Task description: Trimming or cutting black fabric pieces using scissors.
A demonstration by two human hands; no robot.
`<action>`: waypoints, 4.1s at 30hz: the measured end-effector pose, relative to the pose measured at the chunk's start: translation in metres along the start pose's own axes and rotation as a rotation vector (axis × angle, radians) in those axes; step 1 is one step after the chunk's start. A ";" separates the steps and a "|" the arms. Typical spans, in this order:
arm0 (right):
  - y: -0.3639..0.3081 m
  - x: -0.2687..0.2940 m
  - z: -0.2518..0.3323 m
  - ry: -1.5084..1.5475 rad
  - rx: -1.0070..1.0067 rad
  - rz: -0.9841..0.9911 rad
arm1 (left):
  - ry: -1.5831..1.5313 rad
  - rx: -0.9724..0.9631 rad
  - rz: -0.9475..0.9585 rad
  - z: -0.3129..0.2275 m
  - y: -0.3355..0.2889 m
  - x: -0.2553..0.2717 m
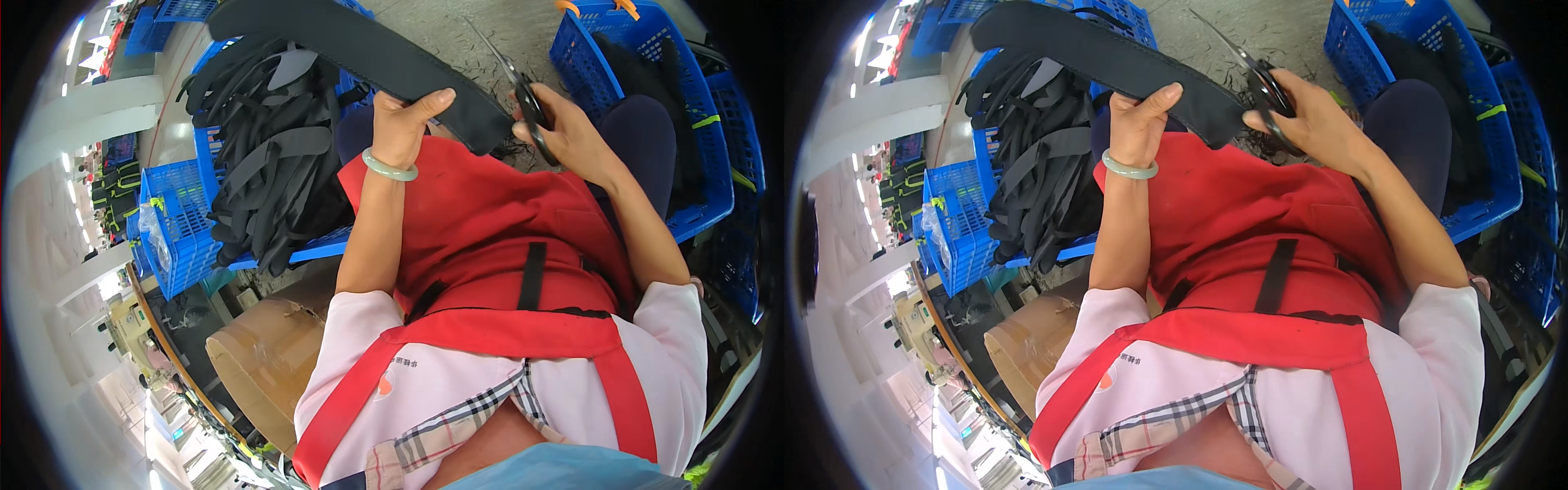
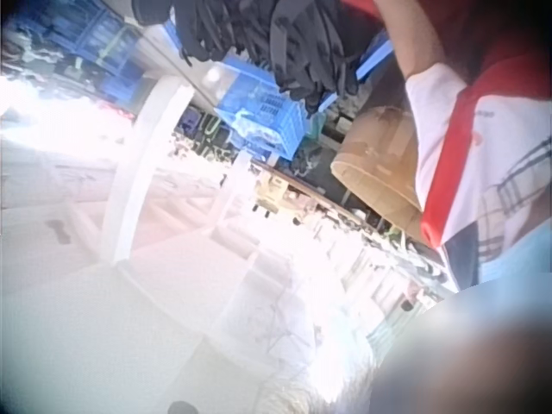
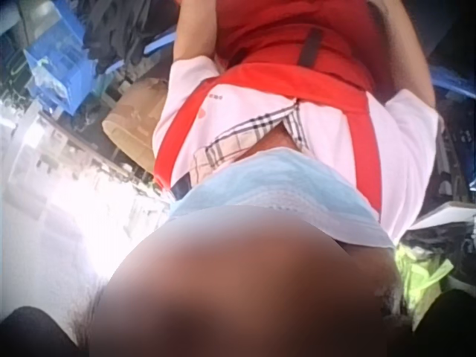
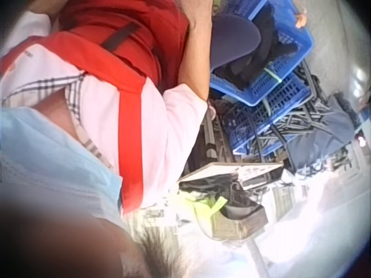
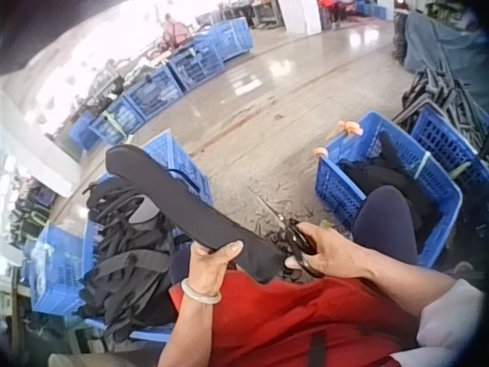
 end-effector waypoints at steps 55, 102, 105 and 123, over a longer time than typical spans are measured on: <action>-0.034 -0.023 -0.008 -0.362 0.075 0.195 | -0.259 0.071 0.037 0.015 -0.012 0.005; -0.032 -0.031 -0.004 -0.233 0.171 0.043 | -0.248 0.120 0.118 0.027 -0.025 -0.004; -0.029 -0.030 -0.005 -0.360 0.073 0.057 | -0.267 0.110 0.141 0.028 -0.026 -0.005; -0.025 -0.024 -0.010 -0.348 0.090 0.034 | -0.337 0.158 0.047 0.025 -0.022 -0.007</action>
Point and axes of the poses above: each hand's wrist, its own y-axis towards the middle knuckle, its own x-axis out of the back of the hand, z = x × y, the point moved 8 cm from there along y, towards the middle knuckle, and after that the axes turned 10 degrees about -x, right-handed, at the moved point
